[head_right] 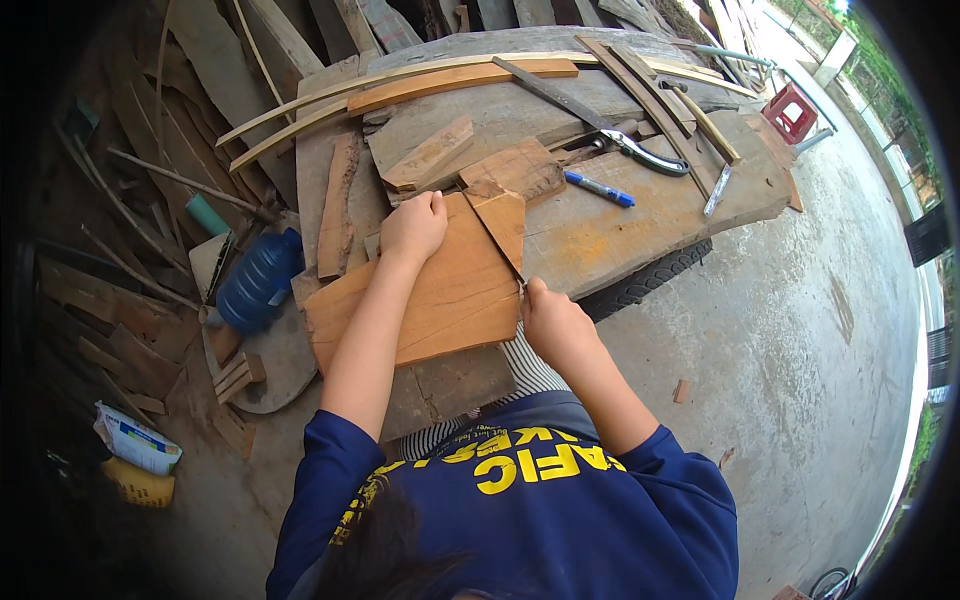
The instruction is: The person cuts a wooden board along a marked line using a hand saw.
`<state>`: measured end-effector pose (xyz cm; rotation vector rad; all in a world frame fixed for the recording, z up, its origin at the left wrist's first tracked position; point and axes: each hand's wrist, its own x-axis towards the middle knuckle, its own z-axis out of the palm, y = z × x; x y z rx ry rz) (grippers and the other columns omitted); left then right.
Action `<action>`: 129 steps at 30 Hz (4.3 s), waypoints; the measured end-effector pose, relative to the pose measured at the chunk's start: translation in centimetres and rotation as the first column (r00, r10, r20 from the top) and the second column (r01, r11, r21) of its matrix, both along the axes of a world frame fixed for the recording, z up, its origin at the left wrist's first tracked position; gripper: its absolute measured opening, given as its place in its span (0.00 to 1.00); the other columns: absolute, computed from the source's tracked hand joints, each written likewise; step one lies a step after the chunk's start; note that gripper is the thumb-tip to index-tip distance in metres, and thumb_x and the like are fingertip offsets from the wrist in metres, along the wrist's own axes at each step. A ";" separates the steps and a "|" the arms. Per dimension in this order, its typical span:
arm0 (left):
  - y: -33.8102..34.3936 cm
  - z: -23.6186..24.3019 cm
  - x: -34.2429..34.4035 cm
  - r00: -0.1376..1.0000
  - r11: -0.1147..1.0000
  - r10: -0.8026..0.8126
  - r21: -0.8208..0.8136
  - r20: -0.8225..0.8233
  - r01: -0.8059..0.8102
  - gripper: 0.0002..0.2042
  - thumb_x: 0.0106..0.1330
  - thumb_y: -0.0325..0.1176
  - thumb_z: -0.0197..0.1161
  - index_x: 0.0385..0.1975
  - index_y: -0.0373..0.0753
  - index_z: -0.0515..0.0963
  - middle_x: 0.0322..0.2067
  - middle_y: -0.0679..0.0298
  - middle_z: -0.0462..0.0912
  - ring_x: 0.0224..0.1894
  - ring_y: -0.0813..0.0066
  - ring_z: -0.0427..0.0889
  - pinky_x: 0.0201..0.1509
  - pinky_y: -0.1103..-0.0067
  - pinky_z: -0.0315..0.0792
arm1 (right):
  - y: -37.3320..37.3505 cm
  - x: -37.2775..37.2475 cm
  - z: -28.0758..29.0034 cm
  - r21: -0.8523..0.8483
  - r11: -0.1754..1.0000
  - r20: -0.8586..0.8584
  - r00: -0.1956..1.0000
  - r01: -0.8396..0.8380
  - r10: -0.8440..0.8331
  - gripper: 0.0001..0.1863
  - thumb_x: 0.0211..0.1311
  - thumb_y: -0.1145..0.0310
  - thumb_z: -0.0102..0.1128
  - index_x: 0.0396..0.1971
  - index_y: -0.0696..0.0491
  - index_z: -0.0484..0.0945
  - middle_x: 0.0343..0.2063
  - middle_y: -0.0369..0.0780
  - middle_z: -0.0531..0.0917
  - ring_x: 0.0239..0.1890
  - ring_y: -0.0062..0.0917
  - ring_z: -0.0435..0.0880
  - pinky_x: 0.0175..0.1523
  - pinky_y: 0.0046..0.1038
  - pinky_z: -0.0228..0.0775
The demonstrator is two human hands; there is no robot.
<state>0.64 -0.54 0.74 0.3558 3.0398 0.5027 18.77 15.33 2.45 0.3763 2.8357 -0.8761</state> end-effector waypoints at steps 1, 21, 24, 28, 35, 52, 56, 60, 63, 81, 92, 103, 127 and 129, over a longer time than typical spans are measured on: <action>0.0 -0.2 0.0 0.999 0.999 0.032 0.005 -0.003 -0.032 0.22 0.72 0.43 0.38 0.34 0.38 0.79 0.33 0.52 0.84 0.37 0.54 0.83 0.41 0.62 0.77 | 0.5 1.0 0.3 0.003 1.000 0.048 0.999 -0.021 0.021 0.11 0.68 0.64 0.44 0.36 0.58 0.68 0.27 0.58 0.79 0.34 0.57 0.79 0.38 0.51 0.70; -0.1 -0.4 -0.7 0.997 0.997 0.069 -0.023 0.035 -0.068 0.23 0.74 0.43 0.35 0.35 0.38 0.79 0.35 0.54 0.84 0.39 0.56 0.83 0.43 0.63 0.77 | 2.3 4.7 1.2 -0.062 0.998 0.109 0.994 -0.024 0.030 0.10 0.68 0.67 0.47 0.36 0.60 0.69 0.28 0.58 0.79 0.36 0.56 0.78 0.38 0.46 0.70; -0.2 -0.3 -0.8 0.999 0.999 0.037 -0.029 0.032 -0.036 0.23 0.74 0.43 0.34 0.35 0.38 0.79 0.35 0.54 0.84 0.39 0.55 0.83 0.43 0.63 0.76 | 3.1 6.8 1.6 -0.129 0.991 0.130 0.992 0.019 -0.002 0.12 0.68 0.64 0.45 0.37 0.58 0.70 0.28 0.58 0.80 0.34 0.57 0.79 0.39 0.49 0.71; -0.1 0.0 -0.9 0.999 0.999 -0.004 -0.039 0.049 0.006 0.24 0.74 0.43 0.33 0.36 0.38 0.79 0.36 0.53 0.84 0.41 0.55 0.82 0.45 0.63 0.76 | 1.9 5.0 0.4 -0.160 0.985 0.132 0.990 0.061 -0.040 0.12 0.68 0.64 0.47 0.37 0.60 0.71 0.30 0.59 0.80 0.36 0.57 0.78 0.40 0.48 0.70; 0.1 0.0 -0.9 0.998 0.998 0.015 -0.056 0.062 -0.011 0.24 0.74 0.44 0.33 0.38 0.39 0.79 0.38 0.54 0.84 0.42 0.55 0.82 0.46 0.63 0.76 | 0.4 -0.4 -3.5 -0.169 0.985 -0.042 0.998 0.034 -0.042 0.10 0.67 0.67 0.47 0.35 0.61 0.69 0.28 0.59 0.79 0.35 0.56 0.78 0.38 0.47 0.70; 0.0 -0.2 -1.1 0.998 0.999 0.019 -0.027 0.068 -0.017 0.24 0.74 0.44 0.34 0.35 0.39 0.80 0.36 0.53 0.84 0.41 0.55 0.83 0.44 0.62 0.76 | -0.2 -1.1 -4.4 -0.123 0.992 -0.130 0.990 0.033 -0.049 0.11 0.67 0.66 0.46 0.35 0.60 0.68 0.27 0.60 0.79 0.34 0.56 0.79 0.38 0.51 0.71; 0.2 -0.1 -0.9 0.992 0.995 0.090 -0.049 0.083 -0.086 0.24 0.74 0.44 0.34 0.35 0.39 0.80 0.36 0.53 0.84 0.41 0.56 0.83 0.44 0.63 0.77 | 0.8 0.5 -5.2 -0.148 0.988 -0.122 0.992 -0.048 0.031 0.10 0.67 0.66 0.47 0.36 0.59 0.68 0.26 0.59 0.79 0.33 0.56 0.79 0.37 0.51 0.71; -0.1 0.0 -1.0 0.990 0.995 0.098 -0.043 0.099 -0.094 0.24 0.74 0.44 0.34 0.35 0.39 0.80 0.36 0.53 0.84 0.41 0.55 0.83 0.44 0.63 0.77 | 1.6 5.5 -5.1 -0.166 0.986 -0.042 0.999 -0.006 0.000 0.09 0.66 0.67 0.47 0.37 0.58 0.69 0.26 0.59 0.79 0.32 0.55 0.79 0.36 0.50 0.71; 0.0 0.0 -1.1 0.995 0.999 0.032 -0.041 0.097 -0.028 0.24 0.74 0.43 0.34 0.35 0.38 0.80 0.36 0.53 0.84 0.41 0.55 0.83 0.44 0.63 0.77 | 1.5 6.9 -5.6 -0.220 0.975 -0.042 0.998 0.028 -0.038 0.09 0.66 0.68 0.48 0.38 0.58 0.70 0.25 0.59 0.79 0.31 0.55 0.79 0.36 0.50 0.71; 0.1 -0.1 -1.1 0.996 0.998 0.049 -0.039 0.068 -0.046 0.24 0.74 0.43 0.35 0.33 0.37 0.80 0.34 0.53 0.84 0.38 0.55 0.83 0.42 0.63 0.77 | 1.3 7.2 -7.9 -0.274 0.959 -0.058 0.995 0.065 -0.084 0.09 0.66 0.68 0.49 0.38 0.58 0.70 0.25 0.57 0.79 0.32 0.56 0.78 0.35 0.47 0.70; -0.2 -0.4 -1.2 0.999 0.999 0.026 -0.021 0.033 -0.026 0.24 0.74 0.43 0.35 0.31 0.36 0.80 0.32 0.51 0.84 0.37 0.55 0.84 0.41 0.62 0.77 | 0.0 0.9 -6.3 -0.190 0.980 -0.136 0.988 0.053 -0.080 0.07 0.65 0.72 0.50 0.38 0.60 0.69 0.26 0.56 0.79 0.33 0.54 0.79 0.33 0.44 0.70; 0.6 0.7 -0.7 0.988 0.998 -0.028 -0.052 0.151 0.036 0.24 0.74 0.44 0.34 0.33 0.38 0.79 0.35 0.52 0.83 0.41 0.54 0.82 0.46 0.61 0.75 | -2.2 4.7 -10.7 -0.308 0.951 -0.324 0.935 0.039 -0.143 0.06 0.67 0.70 0.49 0.37 0.55 0.65 0.20 0.57 0.77 0.27 0.56 0.77 0.28 0.50 0.65; 0.7 0.1 -1.3 0.994 0.995 0.087 -0.061 0.067 -0.083 0.24 0.74 0.44 0.32 0.37 0.39 0.80 0.38 0.54 0.84 0.42 0.56 0.83 0.45 0.63 0.76 | -0.1 1.2 -8.7 -0.229 0.973 -0.276 0.956 0.035 -0.100 0.08 0.66 0.69 0.49 0.38 0.57 0.67 0.23 0.56 0.79 0.29 0.54 0.79 0.32 0.50 0.69; 0.6 0.1 -1.1 0.992 0.993 0.105 -0.067 0.067 -0.101 0.24 0.74 0.44 0.32 0.37 0.39 0.80 0.38 0.55 0.84 0.42 0.56 0.83 0.45 0.63 0.76 | 0.2 3.1 -10.7 -0.224 0.973 -0.254 0.961 0.055 -0.113 0.08 0.65 0.69 0.49 0.38 0.57 0.67 0.23 0.56 0.79 0.28 0.54 0.79 0.32 0.50 0.69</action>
